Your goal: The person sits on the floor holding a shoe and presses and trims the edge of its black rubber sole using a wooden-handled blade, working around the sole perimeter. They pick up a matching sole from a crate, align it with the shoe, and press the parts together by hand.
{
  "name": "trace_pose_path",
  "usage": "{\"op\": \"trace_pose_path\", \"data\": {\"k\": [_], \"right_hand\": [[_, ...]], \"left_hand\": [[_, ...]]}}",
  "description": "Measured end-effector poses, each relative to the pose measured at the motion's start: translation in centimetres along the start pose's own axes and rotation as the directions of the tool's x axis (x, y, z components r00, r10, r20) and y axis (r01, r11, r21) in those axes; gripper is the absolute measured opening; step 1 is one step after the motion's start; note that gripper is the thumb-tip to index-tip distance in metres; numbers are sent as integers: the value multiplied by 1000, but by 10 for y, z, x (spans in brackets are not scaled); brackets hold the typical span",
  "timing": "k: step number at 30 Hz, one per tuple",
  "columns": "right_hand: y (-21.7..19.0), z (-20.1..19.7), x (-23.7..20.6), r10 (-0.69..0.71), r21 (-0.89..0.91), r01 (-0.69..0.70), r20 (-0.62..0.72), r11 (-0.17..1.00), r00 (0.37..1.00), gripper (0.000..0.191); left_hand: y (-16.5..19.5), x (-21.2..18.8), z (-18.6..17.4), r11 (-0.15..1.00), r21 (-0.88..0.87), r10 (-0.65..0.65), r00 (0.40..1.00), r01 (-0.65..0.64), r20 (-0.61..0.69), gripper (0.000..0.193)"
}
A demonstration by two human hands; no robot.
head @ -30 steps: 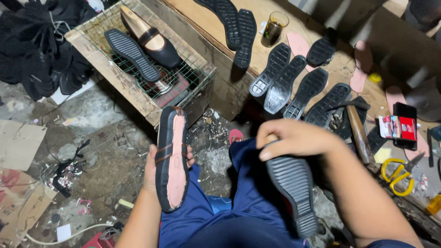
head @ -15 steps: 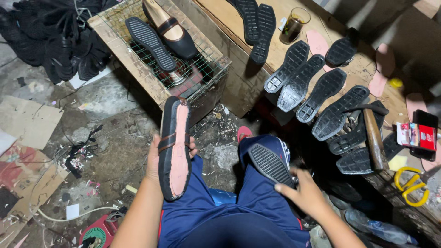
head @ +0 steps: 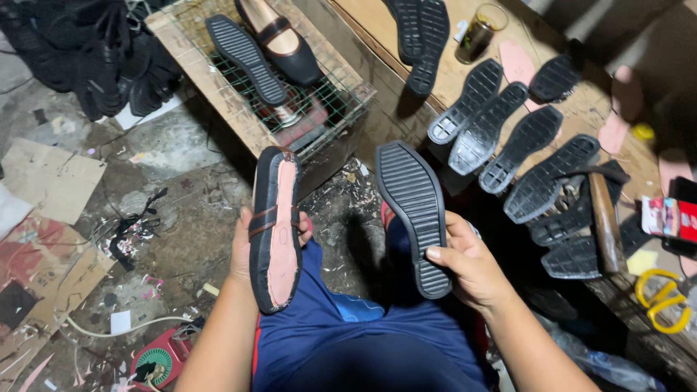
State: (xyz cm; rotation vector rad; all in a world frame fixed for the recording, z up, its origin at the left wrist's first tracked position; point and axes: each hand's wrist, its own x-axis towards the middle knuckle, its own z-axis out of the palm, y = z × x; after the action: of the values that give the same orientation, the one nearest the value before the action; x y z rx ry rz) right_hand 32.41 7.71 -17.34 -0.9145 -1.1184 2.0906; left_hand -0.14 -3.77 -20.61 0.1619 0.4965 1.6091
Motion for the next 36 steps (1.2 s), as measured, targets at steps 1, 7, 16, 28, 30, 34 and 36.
{"op": "trace_pose_path", "data": {"k": [1, 7, 16, 28, 30, 34, 36], "right_hand": [[-3, 9, 6, -15, -1, 15, 26, 1000, 1000, 59], [-8, 41, 39, -21, 39, 16, 138, 999, 990, 60], [-13, 86, 95, 13, 29, -19, 191, 999, 982, 63], [36, 118, 142, 283, -241, -195, 417, 951, 864, 61], [49, 123, 150, 409, -392, -225, 489, 892, 771, 57], [37, 139, 182, 401, -599, 42, 584, 800, 706, 39], [14, 155, 214, 165, -710, 419, 596, 567, 786, 28]], "left_hand": [[2, 0, -1, 1000, 4, 9, 1000, -9, -4, 89], [15, 1, -16, 1000, 9, 22, 998, -21, -56, 89], [31, 12, -39, 998, -62, -30, 996, 25, -84, 97], [44, 0, -85, 978, -135, -142, 983, 157, 114, 112], [47, -3, -90, 983, -115, -127, 982, 144, 138, 111], [53, -9, -89, 978, -155, -126, 987, 139, 95, 109], [56, -12, -86, 970, -179, -150, 985, 163, 81, 108]]}}
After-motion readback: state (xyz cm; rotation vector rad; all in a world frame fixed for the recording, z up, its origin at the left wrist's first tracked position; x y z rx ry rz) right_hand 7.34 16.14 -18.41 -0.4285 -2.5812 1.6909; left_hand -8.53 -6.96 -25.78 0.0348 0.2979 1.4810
